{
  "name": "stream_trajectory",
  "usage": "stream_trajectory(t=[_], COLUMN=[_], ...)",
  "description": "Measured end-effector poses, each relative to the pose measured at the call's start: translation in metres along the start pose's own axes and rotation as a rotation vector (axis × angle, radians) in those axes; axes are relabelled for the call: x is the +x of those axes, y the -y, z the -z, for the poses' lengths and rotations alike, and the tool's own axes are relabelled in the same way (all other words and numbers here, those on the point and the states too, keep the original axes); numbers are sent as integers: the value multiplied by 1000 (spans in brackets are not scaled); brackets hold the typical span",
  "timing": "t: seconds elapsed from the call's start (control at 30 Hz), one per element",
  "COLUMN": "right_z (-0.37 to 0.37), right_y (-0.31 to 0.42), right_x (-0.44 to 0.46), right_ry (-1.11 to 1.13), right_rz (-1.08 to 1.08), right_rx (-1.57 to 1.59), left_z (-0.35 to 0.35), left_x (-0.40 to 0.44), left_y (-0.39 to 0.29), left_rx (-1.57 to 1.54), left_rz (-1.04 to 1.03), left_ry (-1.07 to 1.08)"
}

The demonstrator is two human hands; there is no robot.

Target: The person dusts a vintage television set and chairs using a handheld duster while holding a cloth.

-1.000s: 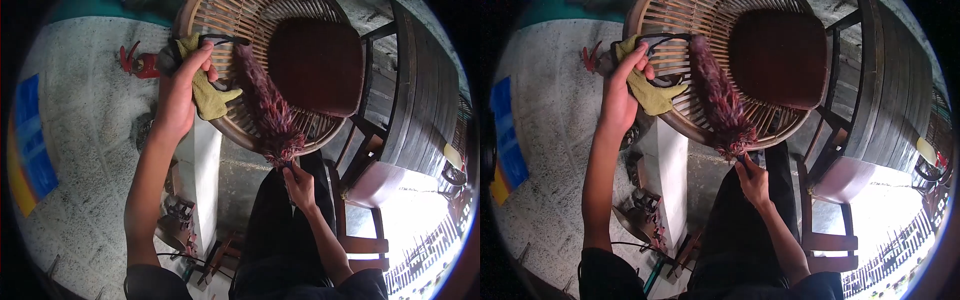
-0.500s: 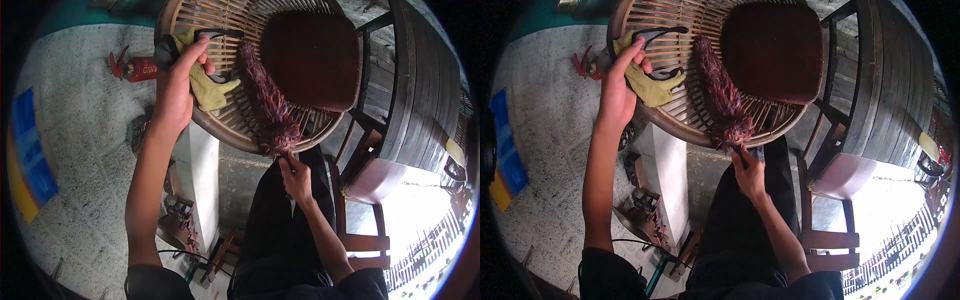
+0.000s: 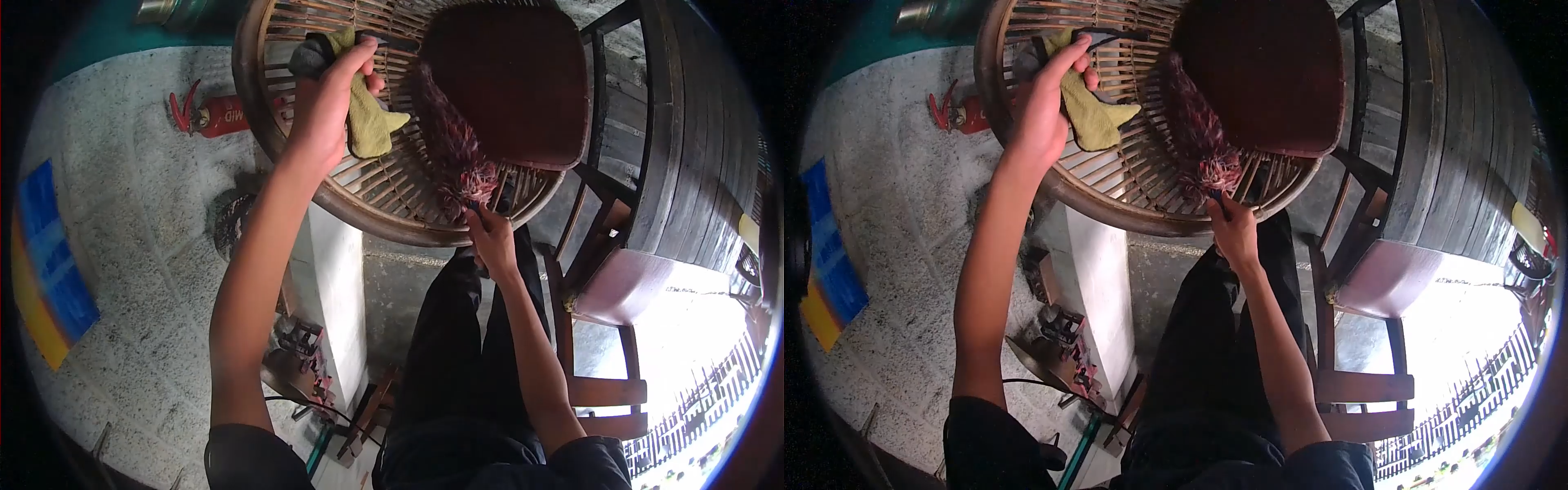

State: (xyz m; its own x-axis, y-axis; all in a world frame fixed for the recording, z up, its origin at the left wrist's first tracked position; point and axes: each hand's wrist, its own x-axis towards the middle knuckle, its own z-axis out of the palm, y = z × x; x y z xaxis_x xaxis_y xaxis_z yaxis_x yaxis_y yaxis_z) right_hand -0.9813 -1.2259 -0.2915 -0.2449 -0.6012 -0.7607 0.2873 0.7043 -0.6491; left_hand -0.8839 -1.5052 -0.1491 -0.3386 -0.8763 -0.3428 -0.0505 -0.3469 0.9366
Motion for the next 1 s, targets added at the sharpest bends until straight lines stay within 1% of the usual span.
stream_trajectory(t=[0.07, 0.1, 0.17, 0.2, 0.27, 0.3, 0.37, 0.5, 0.57, 0.6, 0.63, 0.7, 0.77, 0.8, 0.87, 0.9, 0.97, 1.0], right_z=[5, 7, 8, 8, 14, 14, 12, 4, 4, 3, 1, 1, 4, 5, 6, 5, 1, 2], right_y=[5, -2, -22, -11, 20, 14, -3, -8, 1, -7, -15, -19, 8, 6, -1, -11, -31, -21], right_x=[2, 6, 17, 10, -14, -17, -21, -30, -40, -37, -32, -28, -34, -32, -26, -19, -4, -9], right_ry=[68, 65, -60, -58, 100, 96, 81, 2, 41, 42, -58, -156, 27, 24, 83, 85, -170, -165], right_rz=[-27, -26, 158, 158, -106, -108, 55, 131, 35, 32, 228, 427, -68, -69, -76, -80, 374, 377], right_rx=[101, 104, -172, -168, 100, 101, 20, -54, -29, -30, -117, -204, -74, -75, 73, 70, -275, -275], left_z=[-2, -3, -3, -3, -3, -3, -5, -7, -8, -9, -9, -7, -6, -6, -6, -6, -9, -10], left_x=[4, 4, 7, 8, 8, 8, 8, 9, 10, 9, 9, 10, 12, 14, 17, 19, 22, 22], left_y=[3, 3, 3, 4, 6, 7, 8, 10, 12, 13, 13, 18, 21, 23, 28, 31, 32, 32], left_rx=[5, 16, 33, 47, 62, 58, 53, 57, 54, 57, 60, 53, 44, 49, 50, 57, 82, 83], left_rz=[-1, 29, 56, 39, 26, 45, 64, 86, 102, 78, 53, 55, 57, 64, 75, 47, 5, 2], left_ry=[0, 0, 2, 12, 26, 21, 19, -3, -4, 16, 35, 34, 38, 28, 17, 58, 111, 106])
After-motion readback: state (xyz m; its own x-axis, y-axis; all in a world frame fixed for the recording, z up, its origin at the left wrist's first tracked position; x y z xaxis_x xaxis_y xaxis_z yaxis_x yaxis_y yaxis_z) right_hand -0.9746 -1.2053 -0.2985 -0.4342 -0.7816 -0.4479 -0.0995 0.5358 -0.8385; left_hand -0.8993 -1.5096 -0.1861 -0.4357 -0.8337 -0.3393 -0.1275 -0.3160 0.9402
